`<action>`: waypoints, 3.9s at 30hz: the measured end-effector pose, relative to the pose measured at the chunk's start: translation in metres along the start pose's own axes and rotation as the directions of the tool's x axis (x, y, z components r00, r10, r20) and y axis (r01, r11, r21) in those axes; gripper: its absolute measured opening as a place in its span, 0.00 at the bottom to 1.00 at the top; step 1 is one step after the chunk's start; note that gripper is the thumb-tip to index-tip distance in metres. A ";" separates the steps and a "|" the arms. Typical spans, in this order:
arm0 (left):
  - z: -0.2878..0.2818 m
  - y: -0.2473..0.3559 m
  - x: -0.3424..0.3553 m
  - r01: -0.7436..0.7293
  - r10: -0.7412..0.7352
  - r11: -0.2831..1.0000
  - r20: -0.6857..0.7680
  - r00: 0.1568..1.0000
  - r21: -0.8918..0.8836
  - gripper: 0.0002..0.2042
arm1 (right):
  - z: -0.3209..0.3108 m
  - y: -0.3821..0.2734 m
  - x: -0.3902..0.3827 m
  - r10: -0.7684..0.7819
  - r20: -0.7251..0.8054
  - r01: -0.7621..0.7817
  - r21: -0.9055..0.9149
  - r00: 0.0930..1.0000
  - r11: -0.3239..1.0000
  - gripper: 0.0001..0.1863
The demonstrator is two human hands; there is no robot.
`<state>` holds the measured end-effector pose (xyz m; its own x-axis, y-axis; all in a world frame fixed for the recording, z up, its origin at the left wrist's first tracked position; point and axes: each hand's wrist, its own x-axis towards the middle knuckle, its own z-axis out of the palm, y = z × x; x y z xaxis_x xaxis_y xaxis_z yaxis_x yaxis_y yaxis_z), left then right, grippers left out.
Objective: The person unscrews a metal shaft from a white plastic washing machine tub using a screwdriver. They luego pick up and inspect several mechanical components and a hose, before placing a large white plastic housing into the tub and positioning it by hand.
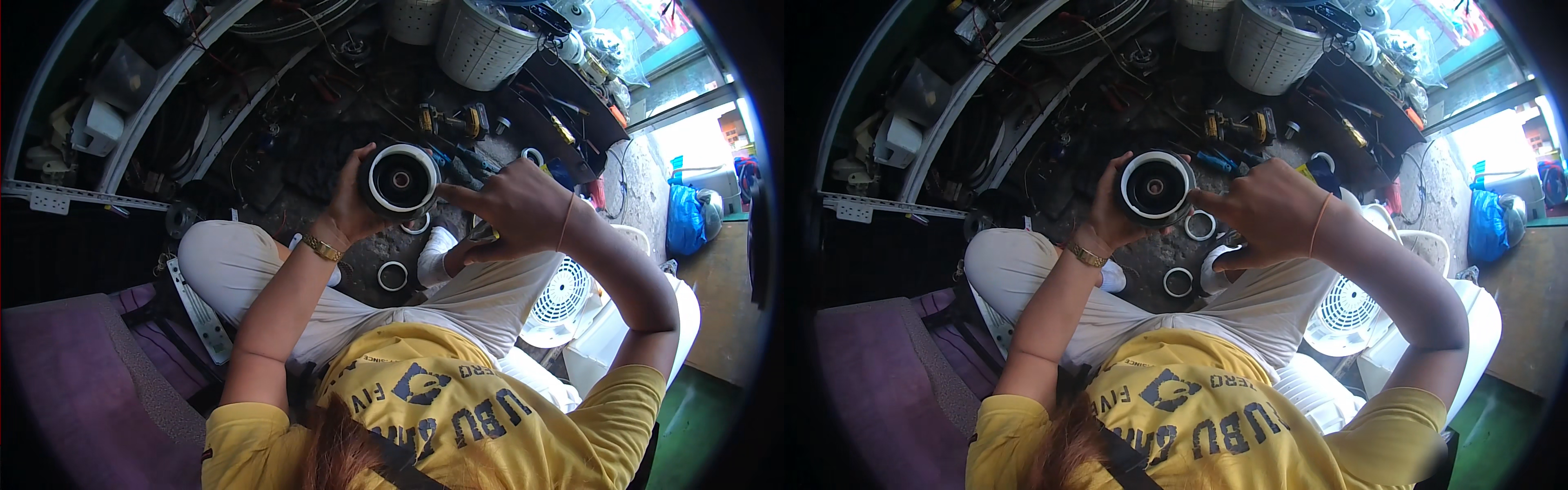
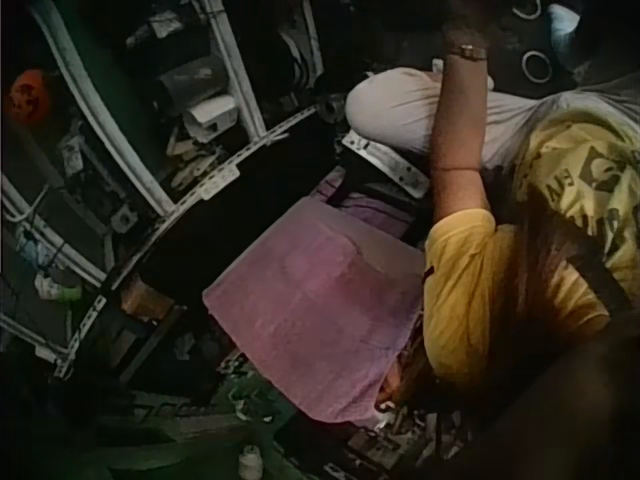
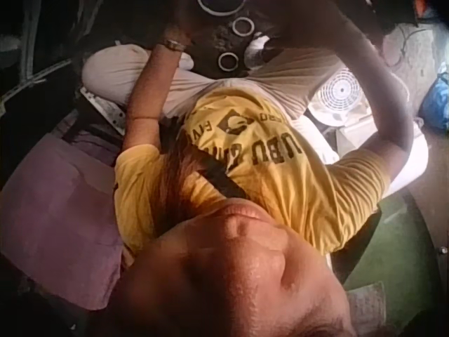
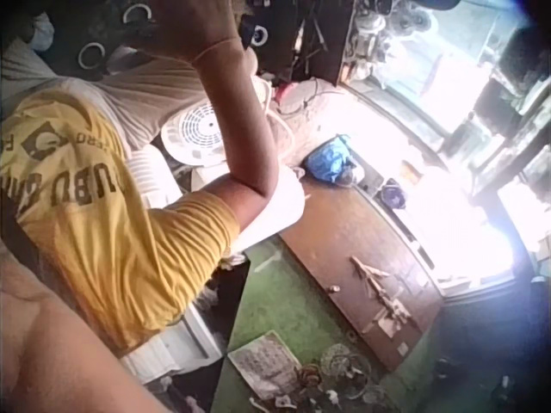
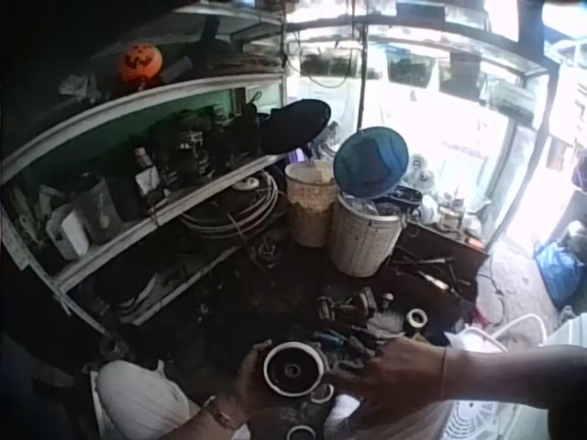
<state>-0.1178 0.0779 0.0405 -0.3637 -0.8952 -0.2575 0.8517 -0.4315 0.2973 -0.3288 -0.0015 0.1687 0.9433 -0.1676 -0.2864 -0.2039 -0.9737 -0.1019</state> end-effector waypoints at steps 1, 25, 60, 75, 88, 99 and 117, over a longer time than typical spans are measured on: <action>-0.001 0.000 0.000 -0.001 0.001 1.000 0.000 1.000 0.000 0.32 | 0.001 0.000 0.000 0.000 0.000 0.000 0.000 1.000 1.000 0.38; 0.011 -0.010 0.007 -0.377 0.388 0.909 -0.029 0.921 0.178 0.31 | 0.022 -0.011 0.012 0.086 -0.081 -0.065 0.237 0.993 0.969 0.42; 0.005 -0.001 0.004 -0.460 0.458 0.881 -0.042 0.888 -0.113 0.27 | 0.072 -0.005 0.016 0.345 -0.459 0.175 0.772 0.819 0.610 0.38; 0.004 -0.004 0.014 -0.571 0.551 0.817 -0.183 0.814 -0.080 0.23 | 0.060 -0.019 0.027 0.292 -0.346 -0.162 0.358 0.892 0.919 0.43; 0.007 -0.014 0.018 -0.837 0.834 0.544 -0.156 0.530 0.066 0.23 | 0.078 -0.058 0.052 0.436 -0.353 -0.200 0.541 0.828 0.817 0.48; -0.012 -0.007 0.017 -0.822 0.814 0.569 -0.130 0.566 -0.022 0.26 | 0.088 -0.050 0.045 0.450 -0.340 0.298 0.940 0.826 0.164 0.40; -0.008 -0.005 0.016 -0.803 0.802 0.596 -0.045 0.596 -0.015 0.29 | 0.123 -0.044 0.062 0.396 -0.150 0.379 0.702 0.906 -0.602 0.37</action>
<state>-0.1244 0.0667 0.0280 0.4833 -0.8744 0.0440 0.8051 0.4636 0.3701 -0.2933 0.0503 0.0384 0.8133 -0.5602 -0.1572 0.2966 0.6316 -0.7164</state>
